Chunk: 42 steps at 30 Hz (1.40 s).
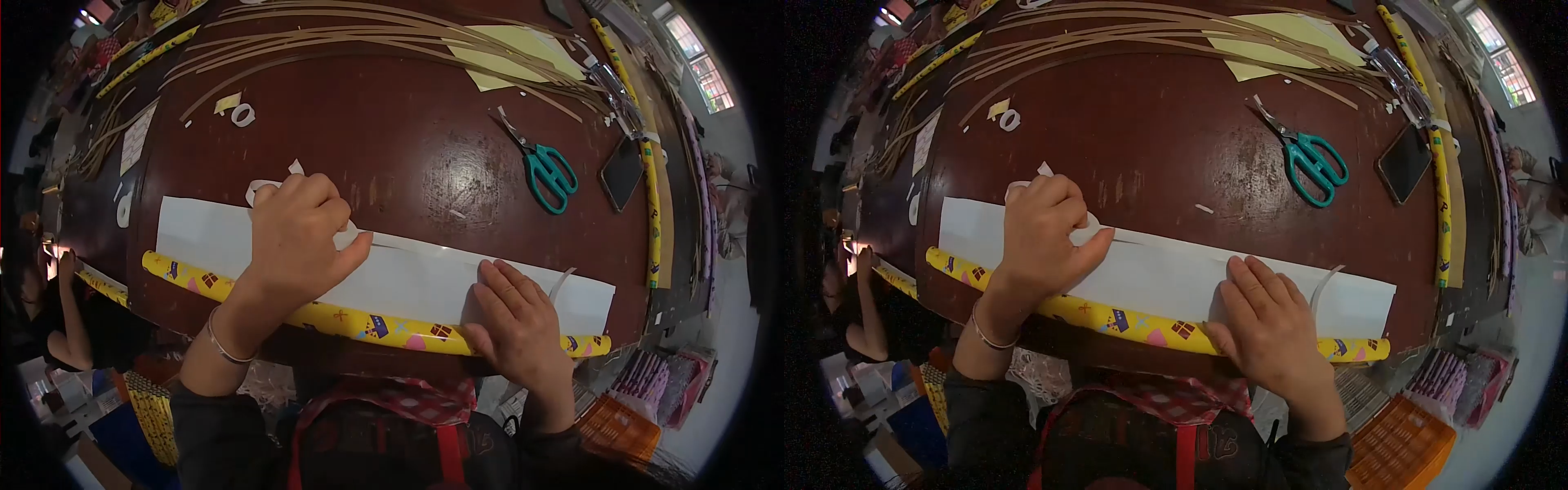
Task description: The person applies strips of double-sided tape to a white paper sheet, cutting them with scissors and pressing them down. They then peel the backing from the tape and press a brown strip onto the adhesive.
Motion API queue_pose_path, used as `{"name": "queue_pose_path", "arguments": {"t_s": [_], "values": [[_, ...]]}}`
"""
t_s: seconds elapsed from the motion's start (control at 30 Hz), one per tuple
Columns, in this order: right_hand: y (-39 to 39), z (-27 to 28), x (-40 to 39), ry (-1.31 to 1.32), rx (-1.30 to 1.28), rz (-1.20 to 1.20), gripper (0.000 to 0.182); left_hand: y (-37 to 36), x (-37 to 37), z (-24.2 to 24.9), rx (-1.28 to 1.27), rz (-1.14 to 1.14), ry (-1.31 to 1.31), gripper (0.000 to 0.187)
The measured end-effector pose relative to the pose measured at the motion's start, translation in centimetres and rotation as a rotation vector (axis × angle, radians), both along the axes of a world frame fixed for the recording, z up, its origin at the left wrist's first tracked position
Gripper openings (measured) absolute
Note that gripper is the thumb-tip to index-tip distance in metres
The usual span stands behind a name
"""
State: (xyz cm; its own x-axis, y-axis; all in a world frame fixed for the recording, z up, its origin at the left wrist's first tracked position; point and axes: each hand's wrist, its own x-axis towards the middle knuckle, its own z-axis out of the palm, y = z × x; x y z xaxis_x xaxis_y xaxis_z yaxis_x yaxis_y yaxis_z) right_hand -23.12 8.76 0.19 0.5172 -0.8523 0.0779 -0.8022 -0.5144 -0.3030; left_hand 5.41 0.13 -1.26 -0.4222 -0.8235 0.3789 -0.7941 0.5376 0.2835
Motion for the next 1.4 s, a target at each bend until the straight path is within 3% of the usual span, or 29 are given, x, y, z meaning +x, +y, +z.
{"name": "queue_pose_path", "arguments": {"t_s": [0.3,0.43,0.5,0.57,0.63,0.77,0.93,1.07,1.13,1.27,1.33,1.4], "values": [[0.1,-0.2,-0.7,0.035,-0.077,-0.048,0.041,0.2,-0.1,-0.3,-0.019,-0.007,0.082,0.029],[-4.6,0.1,-3.1,0.123,-0.371,-0.291,0.033,0.2,-0.1,-0.5,-0.022,-0.009,0.104,0.026],[-7.3,0.3,-3.8,0.108,-0.385,-0.340,0.028,0.2,-0.2,-0.5,-0.013,-0.021,0.109,0.027],[-9.3,0.4,-4.5,0.145,-0.364,-0.352,0.025,0.2,-0.2,-0.5,-0.020,-0.005,0.117,0.027],[-10.6,0.9,-4.7,0.308,-0.037,-0.405,0.023,0.1,-0.1,-0.6,-0.036,-0.020,0.127,0.027],[-11.1,0.0,-4.8,0.369,-0.098,-0.393,0.022,0.2,-0.1,-0.6,-0.046,-0.019,0.155,0.026],[-12.3,-2.2,-5.9,0.178,-0.183,-0.396,0.025,0.1,0.1,-0.6,-0.013,-0.030,0.178,0.024],[-12.4,-1.8,-5.8,0.283,-0.212,-0.392,0.025,0.1,0.3,-0.7,0.035,-0.028,0.170,0.025],[-12.3,-1.2,-5.7,0.272,-0.105,-0.416,0.032,0.2,0.3,-0.5,0.039,-0.026,0.146,0.025],[-11.4,-1.0,-5.3,0.316,-0.151,-0.431,0.037,0.3,0.3,-0.4,0.052,-0.027,0.090,0.025],[-10.8,-0.9,-5.3,0.229,-0.133,-0.402,0.052,0.3,0.3,-0.3,0.054,-0.017,0.091,0.026],[-9.0,-0.5,-4.2,0.125,-0.206,-0.381,0.051,0.4,0.3,-0.3,0.061,-0.007,0.088,0.026]]}}
